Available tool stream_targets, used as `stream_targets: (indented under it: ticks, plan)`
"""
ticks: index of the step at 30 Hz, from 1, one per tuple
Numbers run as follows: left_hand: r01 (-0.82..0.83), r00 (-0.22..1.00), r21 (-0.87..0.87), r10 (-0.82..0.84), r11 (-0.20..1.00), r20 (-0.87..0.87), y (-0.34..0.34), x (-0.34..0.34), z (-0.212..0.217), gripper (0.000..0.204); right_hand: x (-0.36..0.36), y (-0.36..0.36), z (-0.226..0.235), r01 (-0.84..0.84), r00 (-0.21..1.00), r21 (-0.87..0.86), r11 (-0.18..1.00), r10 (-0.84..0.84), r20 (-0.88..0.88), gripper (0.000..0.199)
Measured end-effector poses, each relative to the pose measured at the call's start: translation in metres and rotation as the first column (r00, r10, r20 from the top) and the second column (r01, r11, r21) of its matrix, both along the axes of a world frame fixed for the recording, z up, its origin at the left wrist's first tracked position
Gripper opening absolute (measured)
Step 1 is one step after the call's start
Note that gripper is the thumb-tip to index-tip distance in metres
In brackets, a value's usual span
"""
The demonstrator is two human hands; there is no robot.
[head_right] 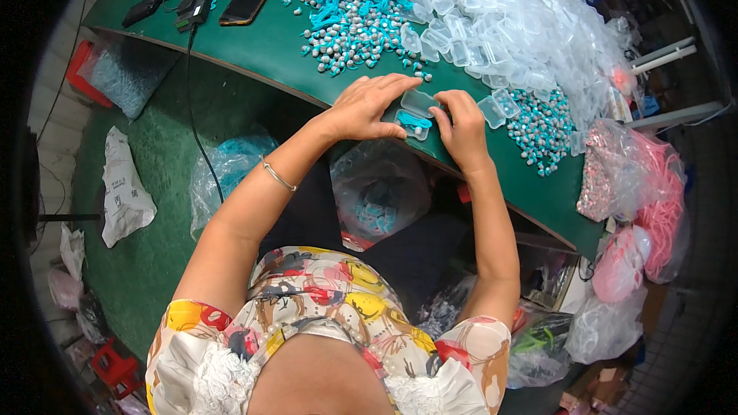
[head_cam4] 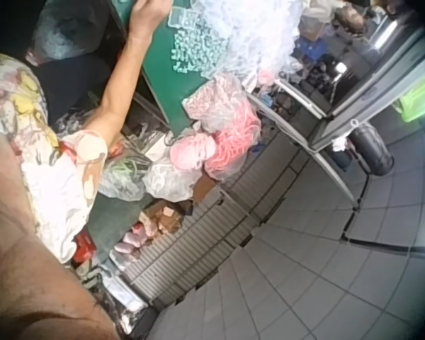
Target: The person sits at a green workbench and repeatedly picks up small teal and white beads, placing them into small clear plastic containers. They close each container and set it aside, continuing the process with a large pile of beads. The person also handles a bag of pink and white beads near the end of the clip.
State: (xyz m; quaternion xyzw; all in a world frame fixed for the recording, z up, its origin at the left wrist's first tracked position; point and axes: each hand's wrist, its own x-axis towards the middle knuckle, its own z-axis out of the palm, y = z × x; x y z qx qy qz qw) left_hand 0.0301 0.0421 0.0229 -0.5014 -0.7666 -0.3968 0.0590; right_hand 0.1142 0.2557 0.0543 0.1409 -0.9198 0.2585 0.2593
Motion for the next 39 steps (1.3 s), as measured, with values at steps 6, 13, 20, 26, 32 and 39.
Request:
stream_targets:
  ticks: [6, 13, 20, 26, 32, 39]
  plan:
    - [0.045, 0.997, -0.021, -0.043, 0.999, 0.067, -0.002, 0.002, 0.008, 0.071, 0.008, -0.003, 0.001, -0.015, 0.998, -0.002, 1.000, 0.015, -0.064, 0.016]
    - [0.041, 0.997, 0.032, -0.043, 0.999, 0.057, -0.002, 0.005, 0.008, 0.062, 0.038, -0.018, -0.015, 0.143, 0.982, 0.010, 0.990, -0.140, -0.129, 0.019]
    - [0.035, 0.999, 0.066, -0.038, 0.997, 0.038, -0.001, 0.008, 0.006, 0.059, 0.045, -0.030, -0.015, 0.147, 0.986, 0.140, 0.979, -0.133, -0.103, 0.021]
    - [0.030, 0.999, 0.094, -0.033, 0.995, 0.032, 0.000, 0.011, 0.002, 0.057, 0.049, -0.033, -0.015, 0.164, 0.982, 0.192, 0.968, -0.143, -0.120, 0.023]
    - [0.022, 1.000, 0.176, -0.018, 0.984, -0.025, 0.000, 0.015, 0.001, 0.045, 0.053, -0.025, -0.020, 0.177, 0.983, -0.052, 0.983, -0.179, -0.045, 0.037]
    - [-0.044, 0.998, 0.215, 0.054, 0.976, -0.039, 0.006, 0.019, -0.004, 0.023, 0.024, -0.024, -0.009, -0.001, 1.000, 0.007, 1.000, 0.001, 0.002, 0.023]
